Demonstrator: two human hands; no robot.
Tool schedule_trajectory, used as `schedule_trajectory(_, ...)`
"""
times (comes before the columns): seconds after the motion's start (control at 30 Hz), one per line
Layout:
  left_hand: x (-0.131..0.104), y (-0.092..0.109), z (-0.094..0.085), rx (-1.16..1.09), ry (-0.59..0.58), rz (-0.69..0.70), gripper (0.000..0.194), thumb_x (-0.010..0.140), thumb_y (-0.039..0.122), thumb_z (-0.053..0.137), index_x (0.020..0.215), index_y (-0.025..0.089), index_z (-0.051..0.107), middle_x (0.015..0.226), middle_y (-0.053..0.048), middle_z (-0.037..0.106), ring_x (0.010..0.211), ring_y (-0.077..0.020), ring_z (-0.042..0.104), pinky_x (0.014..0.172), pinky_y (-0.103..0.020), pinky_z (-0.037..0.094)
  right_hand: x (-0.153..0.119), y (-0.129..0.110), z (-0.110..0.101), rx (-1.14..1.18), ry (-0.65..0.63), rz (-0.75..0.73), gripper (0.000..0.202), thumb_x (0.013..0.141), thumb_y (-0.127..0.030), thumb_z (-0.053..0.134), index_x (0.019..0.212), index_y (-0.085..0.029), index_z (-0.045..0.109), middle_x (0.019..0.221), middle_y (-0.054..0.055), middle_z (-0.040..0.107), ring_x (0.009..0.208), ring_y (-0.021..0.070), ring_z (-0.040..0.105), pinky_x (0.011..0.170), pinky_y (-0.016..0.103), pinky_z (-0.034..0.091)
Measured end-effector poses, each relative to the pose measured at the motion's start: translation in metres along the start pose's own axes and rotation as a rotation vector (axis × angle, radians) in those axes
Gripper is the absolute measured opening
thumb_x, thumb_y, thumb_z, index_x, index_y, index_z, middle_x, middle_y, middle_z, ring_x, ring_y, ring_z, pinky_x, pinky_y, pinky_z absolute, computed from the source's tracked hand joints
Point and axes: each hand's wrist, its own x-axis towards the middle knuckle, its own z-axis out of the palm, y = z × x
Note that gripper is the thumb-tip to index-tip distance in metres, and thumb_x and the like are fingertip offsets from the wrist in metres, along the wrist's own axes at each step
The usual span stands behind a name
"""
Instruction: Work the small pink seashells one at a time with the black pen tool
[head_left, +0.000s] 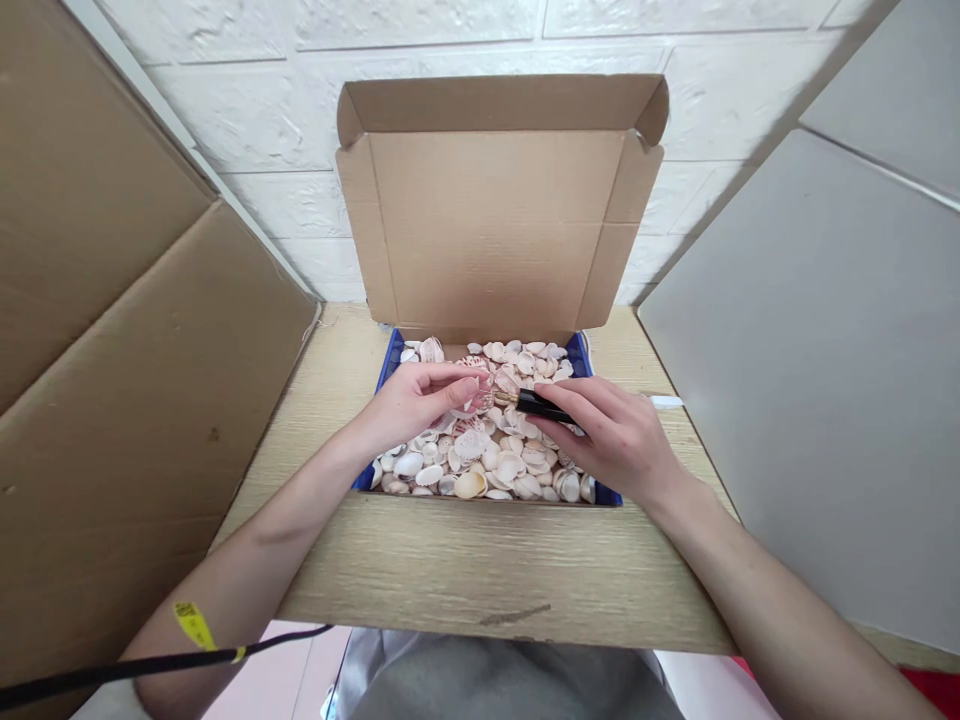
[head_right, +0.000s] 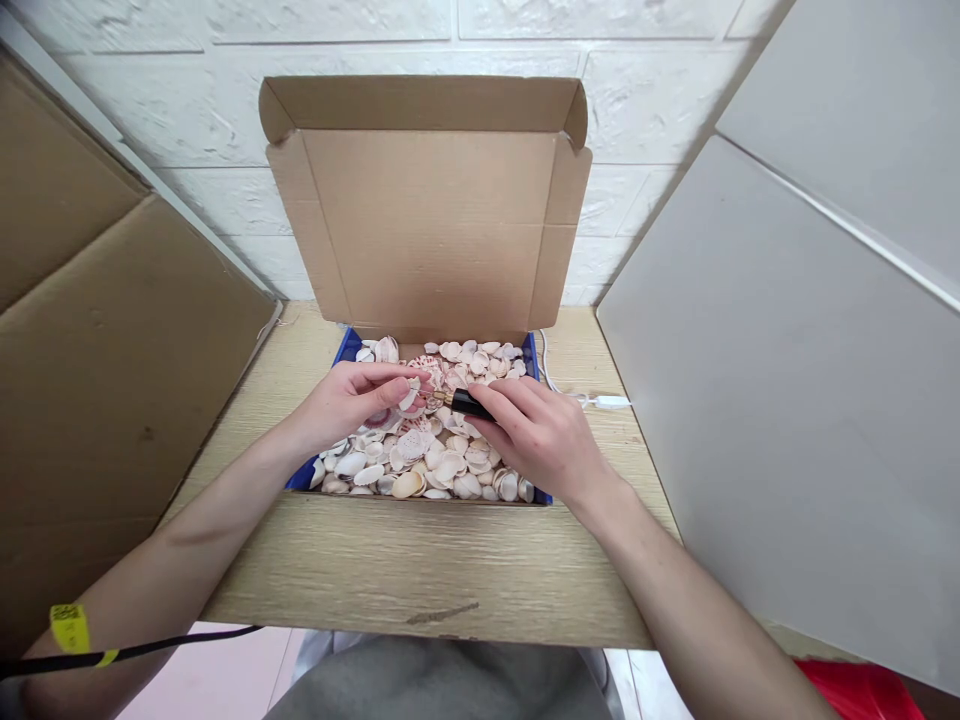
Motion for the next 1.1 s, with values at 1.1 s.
schedule_trajectory(1.1,-0.003,0.006,0.0,0.026,0.003,0.02,0.046,0.074,0.047,0.072,0.106,0.014,0.072,0.095,-0.011,0.073,0.062,-0.0129,0.061,0.044,-0.02,0.034,0.002,-0.003,-0.003,-0.025,0.024,0.051,0.024,0.088,-0.03,0.062,0.109,-0.017,0.063,0.079,0.004,0.07,0.065,0.0129,0.062,0.054,0.024,0.045)
